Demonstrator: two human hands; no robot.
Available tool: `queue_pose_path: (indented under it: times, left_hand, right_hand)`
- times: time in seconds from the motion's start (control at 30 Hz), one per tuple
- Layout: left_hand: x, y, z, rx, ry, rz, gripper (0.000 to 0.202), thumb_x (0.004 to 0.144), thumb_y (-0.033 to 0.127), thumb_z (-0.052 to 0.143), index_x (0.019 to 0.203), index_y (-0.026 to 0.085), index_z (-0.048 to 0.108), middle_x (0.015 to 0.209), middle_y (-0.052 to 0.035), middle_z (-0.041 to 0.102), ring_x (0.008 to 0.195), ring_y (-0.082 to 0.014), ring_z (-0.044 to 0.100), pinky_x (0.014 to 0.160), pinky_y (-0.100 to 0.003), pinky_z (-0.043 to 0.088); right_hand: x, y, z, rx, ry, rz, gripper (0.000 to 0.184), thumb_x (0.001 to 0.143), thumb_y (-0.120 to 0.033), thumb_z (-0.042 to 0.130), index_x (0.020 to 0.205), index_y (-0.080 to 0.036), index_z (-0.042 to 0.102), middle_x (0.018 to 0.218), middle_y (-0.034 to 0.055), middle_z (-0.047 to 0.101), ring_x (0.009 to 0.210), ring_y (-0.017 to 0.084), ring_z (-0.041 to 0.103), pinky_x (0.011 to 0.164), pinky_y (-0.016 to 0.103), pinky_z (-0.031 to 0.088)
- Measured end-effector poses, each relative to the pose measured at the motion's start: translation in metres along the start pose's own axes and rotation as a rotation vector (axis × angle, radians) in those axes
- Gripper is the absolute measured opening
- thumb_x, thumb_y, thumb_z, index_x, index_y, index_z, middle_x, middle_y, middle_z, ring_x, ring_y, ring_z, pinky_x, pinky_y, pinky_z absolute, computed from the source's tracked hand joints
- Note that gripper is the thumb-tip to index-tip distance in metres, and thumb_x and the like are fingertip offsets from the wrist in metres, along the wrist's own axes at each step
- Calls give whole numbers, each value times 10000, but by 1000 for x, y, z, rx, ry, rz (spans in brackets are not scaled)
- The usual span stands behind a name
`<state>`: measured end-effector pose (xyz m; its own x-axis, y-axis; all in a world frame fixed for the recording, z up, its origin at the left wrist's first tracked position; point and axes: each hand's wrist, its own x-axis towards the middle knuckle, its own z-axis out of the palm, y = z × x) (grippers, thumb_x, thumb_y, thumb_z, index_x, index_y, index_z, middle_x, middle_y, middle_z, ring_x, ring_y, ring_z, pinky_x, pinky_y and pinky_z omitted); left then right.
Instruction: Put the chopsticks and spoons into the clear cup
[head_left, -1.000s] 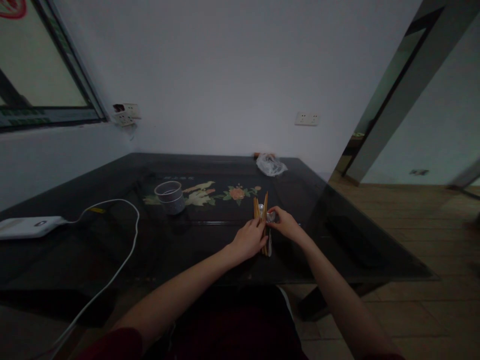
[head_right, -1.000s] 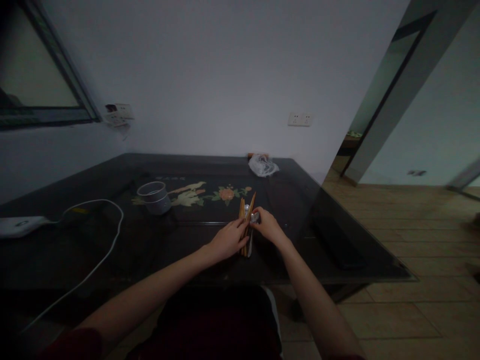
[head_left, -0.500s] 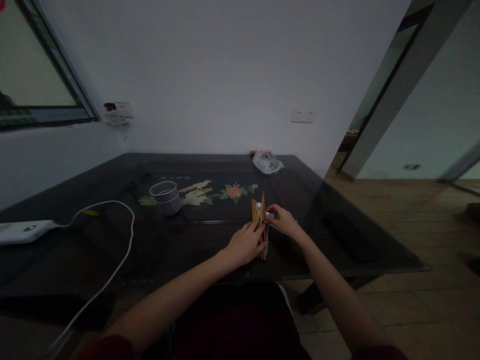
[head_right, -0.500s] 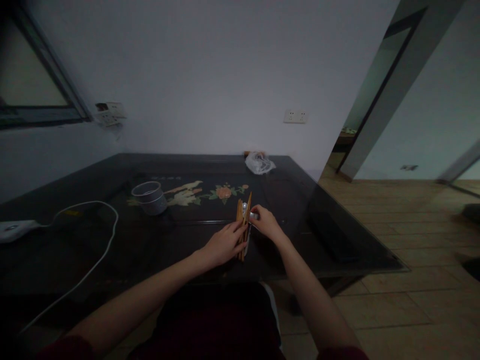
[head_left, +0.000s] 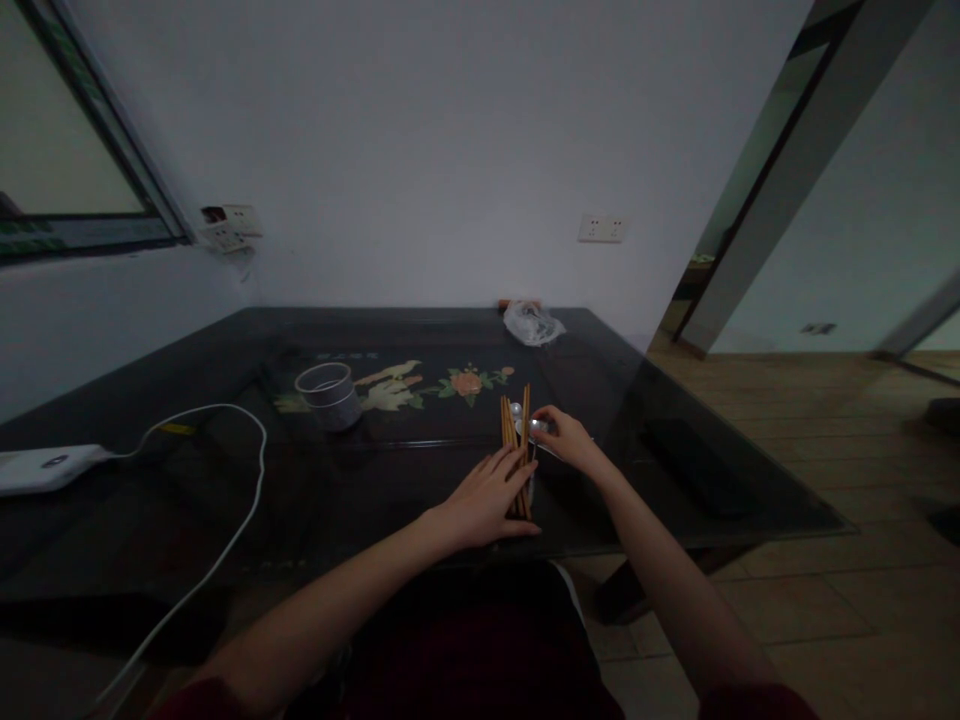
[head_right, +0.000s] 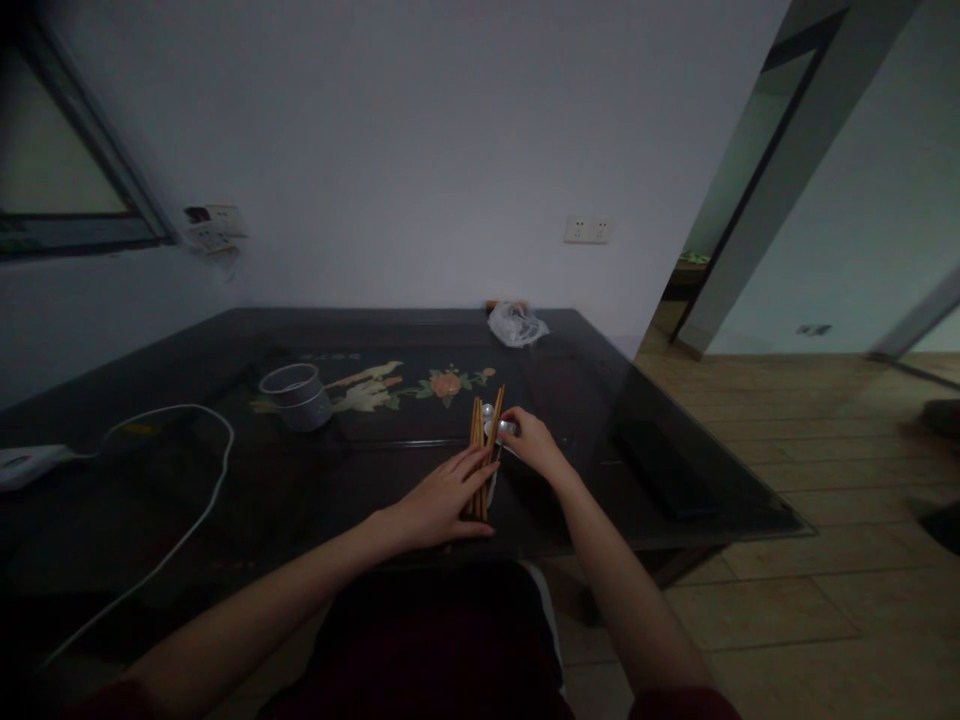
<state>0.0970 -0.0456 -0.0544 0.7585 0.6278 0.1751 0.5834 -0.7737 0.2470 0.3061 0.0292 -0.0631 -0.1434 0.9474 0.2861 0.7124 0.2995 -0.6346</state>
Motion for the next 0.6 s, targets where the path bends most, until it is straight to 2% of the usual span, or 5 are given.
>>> queue_pose_path:
  times: [0.13,0.3,0.6]
  left_hand:
    - [1,-5,2,-9,3,2,803,775,608,534,1410,186,284,1500,-151,248,1386,-294,217,1108,-432,264]
    - [2,-9,1,-23,21,12,764,791,543,562,1403,173,293,1486,-159,277,1377,-277,249,1108,-409,276]
    - [10,-14,-2,-40,14,13,766,775,549,583,1377,145,337,1464,-183,309,1353,-294,297,1098,-422,300]
  right_hand:
    - [1,2,2,4,2,-22,195,744,-222,595,933,-174,597,925,55,650,817,173,590,734,290,436]
    - [0,1,1,13,-20,-8,210,753,-235,582,952,-168,594,905,54,651,766,165,586,701,287,444]
    - [0,0,0,28,-14,-8,201,747,-243,586,935,-175,605,901,48,648,723,149,572,680,275,438]
